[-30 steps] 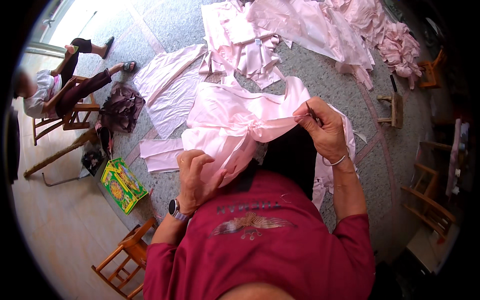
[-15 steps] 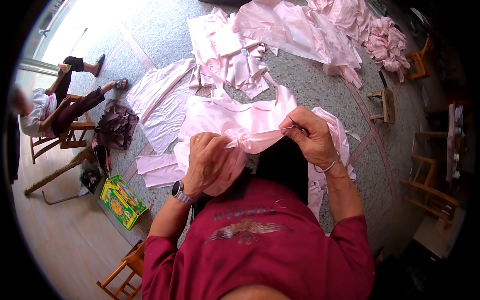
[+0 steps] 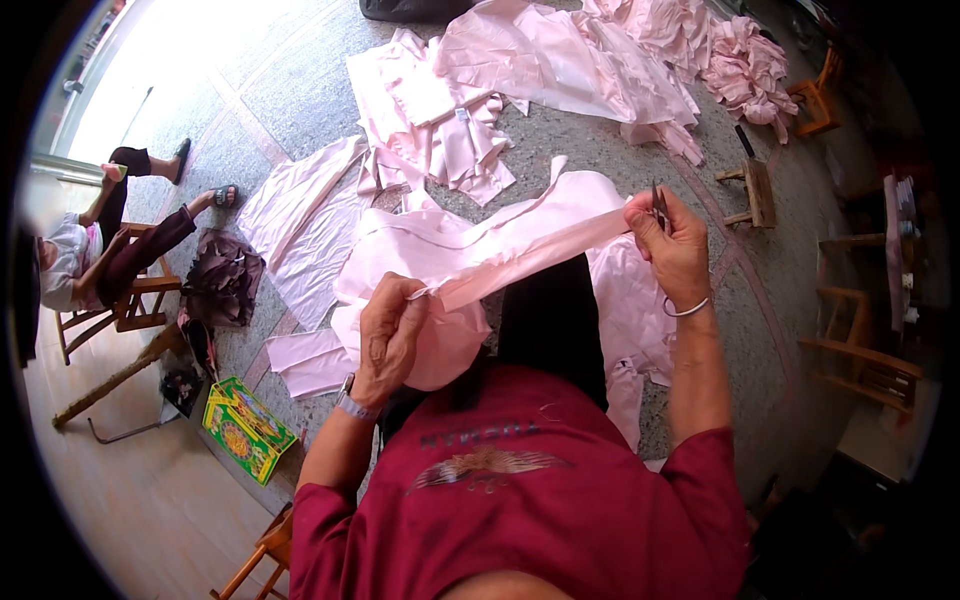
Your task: The person cuts pink fabric into sections using scissors while sitting on a chair.
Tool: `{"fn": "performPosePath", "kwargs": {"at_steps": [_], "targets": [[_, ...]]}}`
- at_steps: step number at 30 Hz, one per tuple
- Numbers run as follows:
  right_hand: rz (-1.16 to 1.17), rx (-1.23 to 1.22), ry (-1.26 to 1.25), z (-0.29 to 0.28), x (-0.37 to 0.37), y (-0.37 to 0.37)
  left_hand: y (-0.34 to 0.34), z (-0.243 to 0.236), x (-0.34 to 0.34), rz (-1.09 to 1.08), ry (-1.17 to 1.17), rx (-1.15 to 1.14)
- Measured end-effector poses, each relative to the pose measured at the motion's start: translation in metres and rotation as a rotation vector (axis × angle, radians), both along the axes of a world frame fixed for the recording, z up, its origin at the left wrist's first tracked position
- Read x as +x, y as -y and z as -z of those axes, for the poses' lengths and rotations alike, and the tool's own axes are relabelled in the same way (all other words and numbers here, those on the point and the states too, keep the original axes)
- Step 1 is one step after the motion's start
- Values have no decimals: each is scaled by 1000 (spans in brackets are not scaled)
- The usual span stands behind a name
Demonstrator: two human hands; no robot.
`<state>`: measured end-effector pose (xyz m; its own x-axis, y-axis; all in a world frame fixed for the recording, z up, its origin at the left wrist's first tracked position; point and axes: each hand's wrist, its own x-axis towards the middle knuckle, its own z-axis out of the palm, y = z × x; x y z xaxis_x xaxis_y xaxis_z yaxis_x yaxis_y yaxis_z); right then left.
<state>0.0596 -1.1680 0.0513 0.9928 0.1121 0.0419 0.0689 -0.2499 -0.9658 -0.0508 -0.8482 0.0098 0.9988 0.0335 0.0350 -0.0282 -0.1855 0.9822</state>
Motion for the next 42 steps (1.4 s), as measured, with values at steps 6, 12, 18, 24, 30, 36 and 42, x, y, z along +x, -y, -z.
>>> {"fn": "performPosePath", "kwargs": {"at_steps": [6, 12, 18, 24, 30, 36, 42], "targets": [[29, -177, -79, -41, -25, 43, 33, -5, -4, 115, -345, -497], [93, -306, -297, 14, -50, 62, 58, 27, -3, 151, -391, -238], [85, -312, -275, 43, -62, 53, 58, 56, -7, 75, -394, -199], [135, -297, -149, 76, -64, 65, 65, 53, -3, -79, -368, -317], [115, -445, -364, 111, -53, 78, 65, 52, 0, -9, -749, -512], [64, -251, -210, 37, -59, -3, 54, 49, -4, -83, -794, -720], [-255, -63, -374, 25, -93, -76, 50, 34, 0, -95, -865, -879]]}}
